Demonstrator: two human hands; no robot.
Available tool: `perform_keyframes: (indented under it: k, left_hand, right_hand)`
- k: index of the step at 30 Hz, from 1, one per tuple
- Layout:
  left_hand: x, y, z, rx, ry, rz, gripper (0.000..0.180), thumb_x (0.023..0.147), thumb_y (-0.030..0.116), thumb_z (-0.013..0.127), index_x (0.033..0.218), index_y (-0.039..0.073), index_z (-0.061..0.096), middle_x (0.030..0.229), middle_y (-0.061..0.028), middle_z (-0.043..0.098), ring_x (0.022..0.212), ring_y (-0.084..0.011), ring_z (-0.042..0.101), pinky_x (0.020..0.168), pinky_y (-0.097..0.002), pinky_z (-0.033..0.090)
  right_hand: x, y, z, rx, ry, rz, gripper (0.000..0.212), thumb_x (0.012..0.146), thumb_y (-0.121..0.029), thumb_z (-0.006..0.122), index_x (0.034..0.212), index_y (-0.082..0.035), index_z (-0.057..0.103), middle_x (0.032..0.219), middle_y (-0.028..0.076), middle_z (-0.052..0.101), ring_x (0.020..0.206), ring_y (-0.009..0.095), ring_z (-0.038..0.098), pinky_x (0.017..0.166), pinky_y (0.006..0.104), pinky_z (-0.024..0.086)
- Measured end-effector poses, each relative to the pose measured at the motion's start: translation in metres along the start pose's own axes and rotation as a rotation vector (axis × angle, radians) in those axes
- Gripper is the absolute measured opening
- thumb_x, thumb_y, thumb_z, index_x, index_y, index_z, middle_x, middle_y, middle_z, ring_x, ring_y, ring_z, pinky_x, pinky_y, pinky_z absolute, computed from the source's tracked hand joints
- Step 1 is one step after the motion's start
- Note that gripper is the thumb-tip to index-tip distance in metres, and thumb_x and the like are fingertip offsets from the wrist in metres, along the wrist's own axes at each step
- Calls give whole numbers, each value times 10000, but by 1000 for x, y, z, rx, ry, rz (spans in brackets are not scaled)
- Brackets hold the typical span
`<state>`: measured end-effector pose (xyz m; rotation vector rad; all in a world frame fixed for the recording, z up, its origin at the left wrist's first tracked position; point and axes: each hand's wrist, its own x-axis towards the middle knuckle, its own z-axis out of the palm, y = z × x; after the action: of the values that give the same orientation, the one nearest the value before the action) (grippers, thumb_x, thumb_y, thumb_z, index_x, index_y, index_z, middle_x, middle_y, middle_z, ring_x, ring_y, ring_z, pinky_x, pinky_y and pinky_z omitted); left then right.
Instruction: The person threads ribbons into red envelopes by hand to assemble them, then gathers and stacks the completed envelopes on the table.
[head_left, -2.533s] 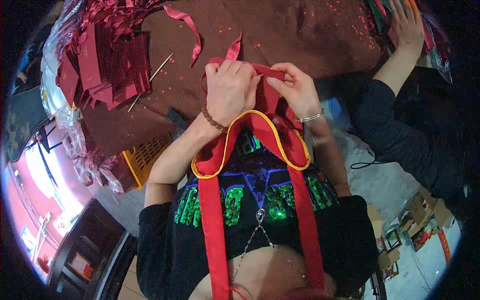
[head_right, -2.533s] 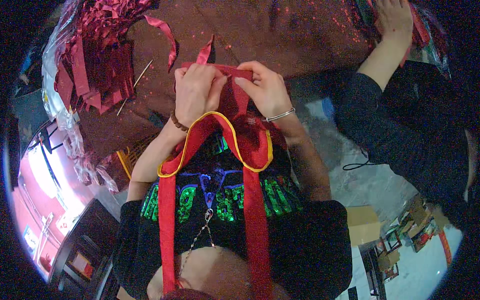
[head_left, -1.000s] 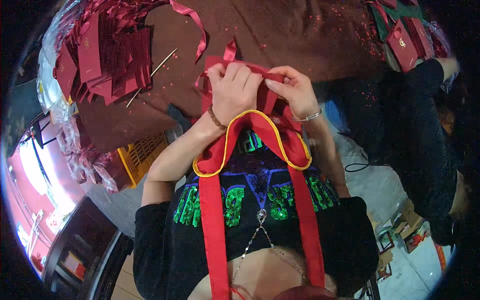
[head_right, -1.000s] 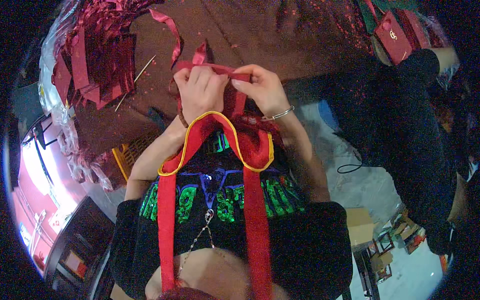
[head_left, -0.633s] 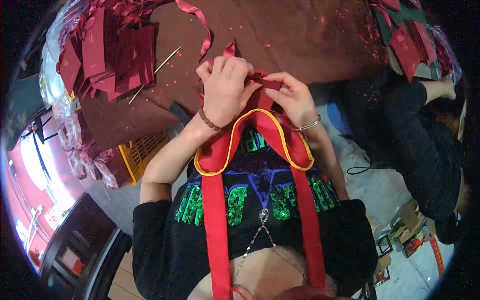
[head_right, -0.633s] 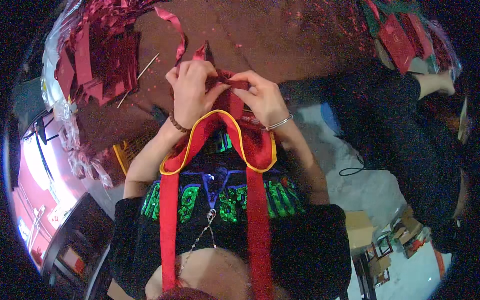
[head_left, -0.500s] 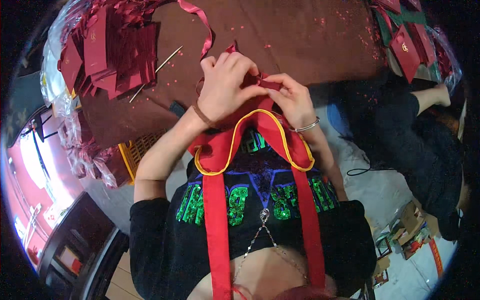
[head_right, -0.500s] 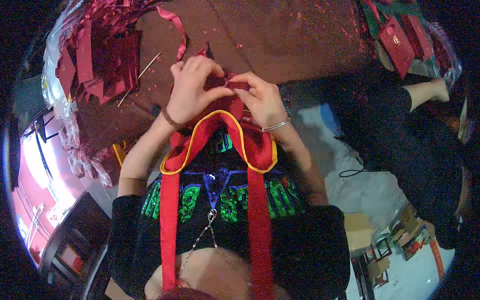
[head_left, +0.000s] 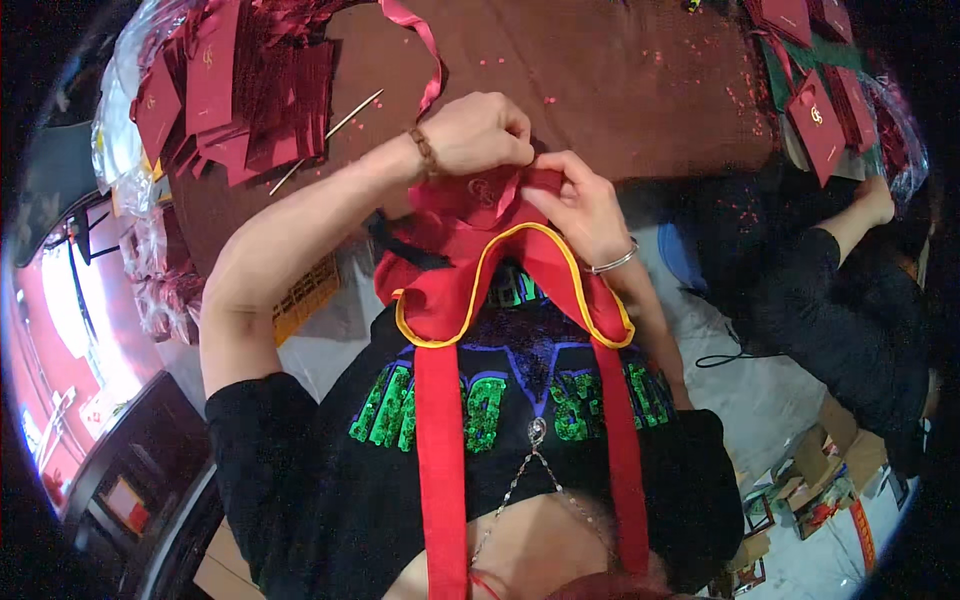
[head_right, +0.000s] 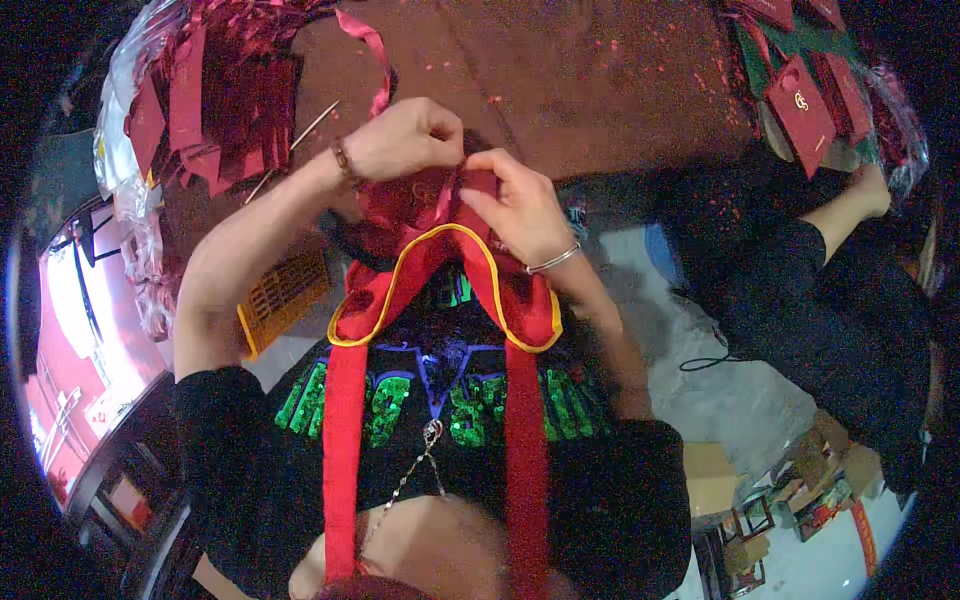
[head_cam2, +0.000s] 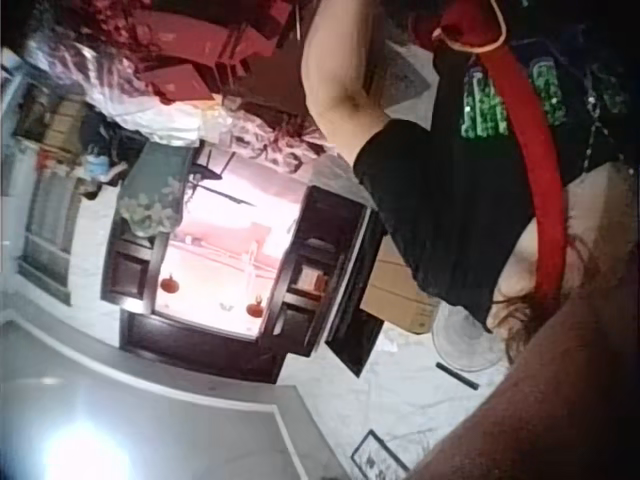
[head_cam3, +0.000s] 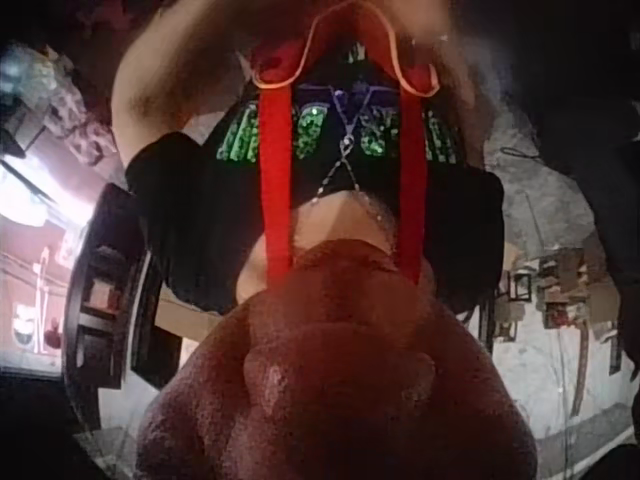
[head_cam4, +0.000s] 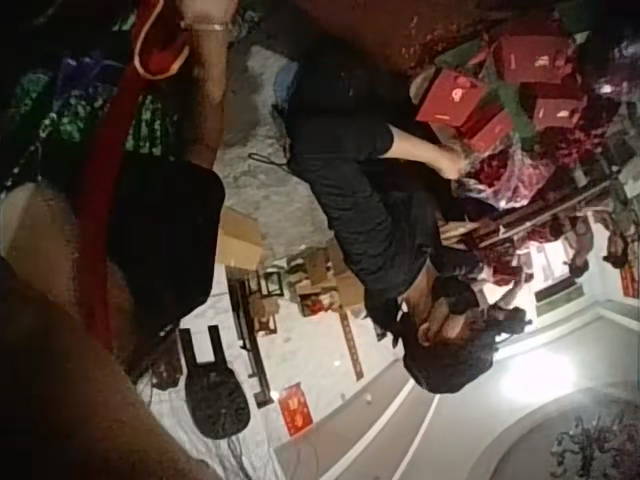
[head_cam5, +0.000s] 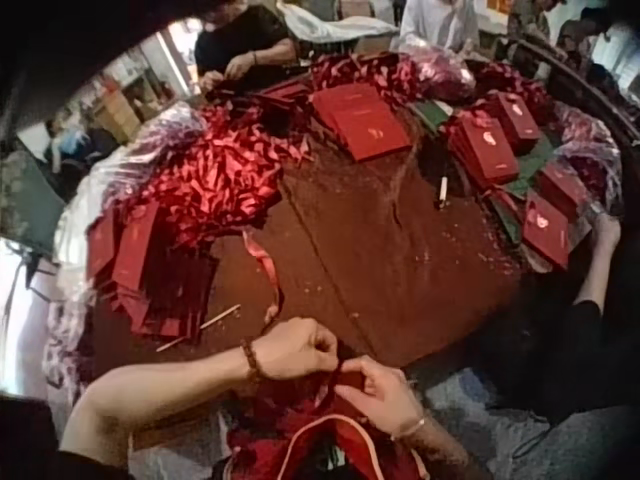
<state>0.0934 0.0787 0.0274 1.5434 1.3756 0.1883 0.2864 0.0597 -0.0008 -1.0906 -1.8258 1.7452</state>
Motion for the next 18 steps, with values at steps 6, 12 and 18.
perform_keyframes:
  k: [6, 12, 18]
  left_hand:
    - [8, -16, 9, -221, 190, -12, 165, 749, 156, 579, 731, -6, 601, 632, -32, 571, 637, -77, 512, 599, -241, 421]
    - [16, -22, -20, 187, 469, 109, 276, 850, 260, 544, 899, 0, 620, 825, -117, 624, 772, -193, 593, 705, -304, 458]
    - [12, -45, -37, 250, 201, 30, 391, 914, 371, 424, 1081, 44, 558, 867, -116, 586, 766, -208, 578, 690, -306, 458]
  right_hand:
    - [3, 8, -2, 95, -45, 87, 284, 797, -24, 598, 1063, -24, 498, 860, 4, 558, 771, 39, 515, 653, 197, 439]
    - [5, 18, 0, 96, -138, 69, 287, 801, 2, 577, 1071, -29, 487, 955, 19, 539, 860, 66, 518, 735, 207, 441]
    - [7, 22, -13, 390, -116, -49, 331, 800, 43, 559, 1108, -25, 456, 1026, 43, 525, 960, 100, 511, 848, 250, 424]
